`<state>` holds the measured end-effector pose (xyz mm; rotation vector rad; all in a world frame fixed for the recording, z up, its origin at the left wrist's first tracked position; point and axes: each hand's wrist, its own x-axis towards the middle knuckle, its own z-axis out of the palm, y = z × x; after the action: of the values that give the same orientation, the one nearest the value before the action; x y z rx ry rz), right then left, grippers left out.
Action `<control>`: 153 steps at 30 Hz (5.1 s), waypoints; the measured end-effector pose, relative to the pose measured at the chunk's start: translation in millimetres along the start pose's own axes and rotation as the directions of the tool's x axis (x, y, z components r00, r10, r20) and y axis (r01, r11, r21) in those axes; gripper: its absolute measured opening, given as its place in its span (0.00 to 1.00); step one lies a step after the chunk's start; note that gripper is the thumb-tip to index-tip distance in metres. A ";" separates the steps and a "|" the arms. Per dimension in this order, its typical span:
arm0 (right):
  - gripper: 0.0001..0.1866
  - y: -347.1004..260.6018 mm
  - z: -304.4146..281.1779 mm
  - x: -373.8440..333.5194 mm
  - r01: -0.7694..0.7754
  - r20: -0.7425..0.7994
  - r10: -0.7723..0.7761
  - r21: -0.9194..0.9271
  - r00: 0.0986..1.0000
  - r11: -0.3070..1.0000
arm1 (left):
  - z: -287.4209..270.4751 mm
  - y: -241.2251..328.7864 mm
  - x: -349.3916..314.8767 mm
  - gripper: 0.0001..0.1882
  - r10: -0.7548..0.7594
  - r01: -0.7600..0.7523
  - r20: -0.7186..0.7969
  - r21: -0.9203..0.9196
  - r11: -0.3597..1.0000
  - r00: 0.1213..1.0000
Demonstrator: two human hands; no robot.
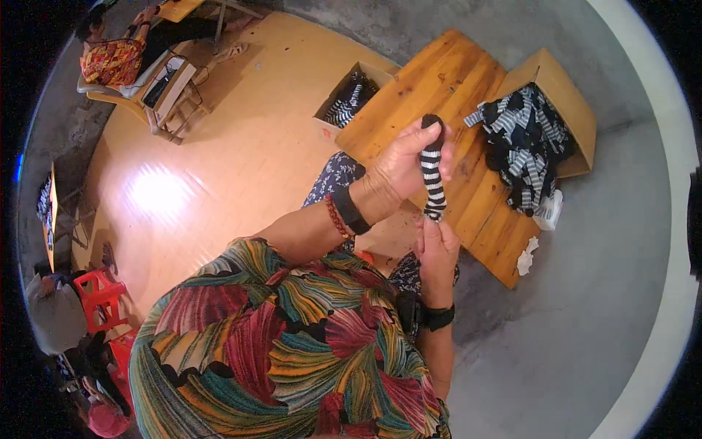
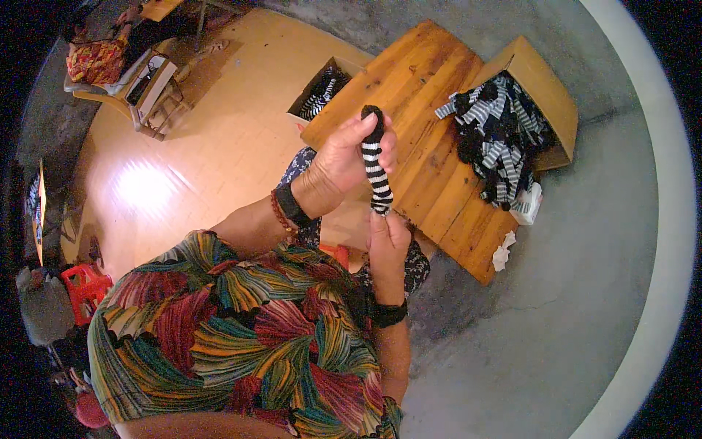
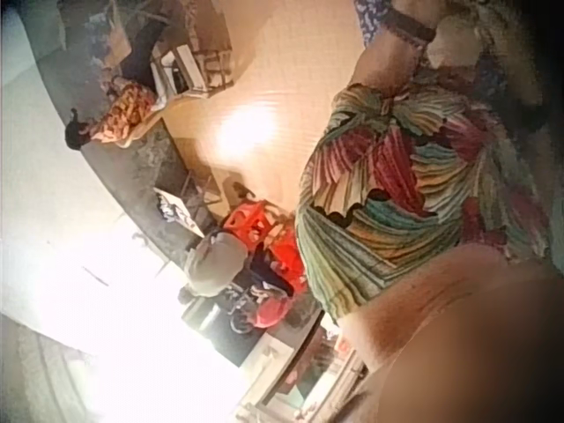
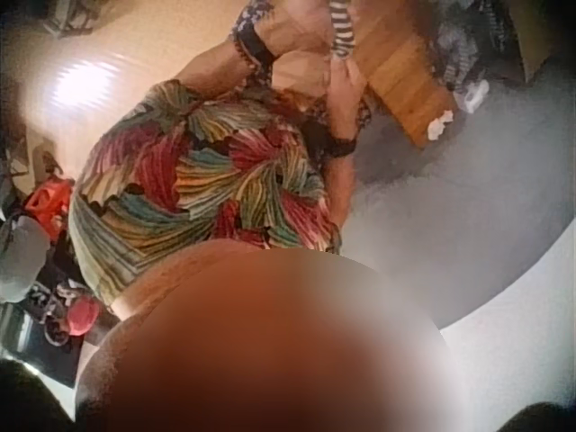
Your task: The recorder is putting striped socks onto black rods, likely for display or further processing.
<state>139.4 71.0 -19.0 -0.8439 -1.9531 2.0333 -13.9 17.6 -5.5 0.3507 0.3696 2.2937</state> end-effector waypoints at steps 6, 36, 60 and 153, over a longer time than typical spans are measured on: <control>0.12 23.5 -21.1 1.7 0.176 0.002 -0.178 -0.149 0.984 0.973 | 7.6 -11.2 -7.4 0.15 -0.051 0.047 -0.016 -0.185 0.982 0.999; 0.12 -13.4 -48.3 -15.2 0.225 0.044 -0.229 -0.440 0.972 0.870 | 15.3 -1.1 -4.2 0.22 -0.069 0.023 0.104 0.392 0.920 0.992; 0.11 -8.5 -4.7 -10.7 -0.208 0.201 0.141 0.365 0.969 0.907 | 7.6 4.5 2.6 0.09 -0.026 0.026 0.005 -0.065 0.998 1.000; 0.10 -9.3 -19.5 -8.8 -0.131 0.169 0.085 0.281 0.982 0.951 | 0.8 22.8 4.4 0.11 -0.198 0.162 0.006 0.553 0.817 0.980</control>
<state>154.5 84.1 -7.1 -0.7587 -1.6469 2.4398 -31.5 5.9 4.2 0.6442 0.9986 1.9465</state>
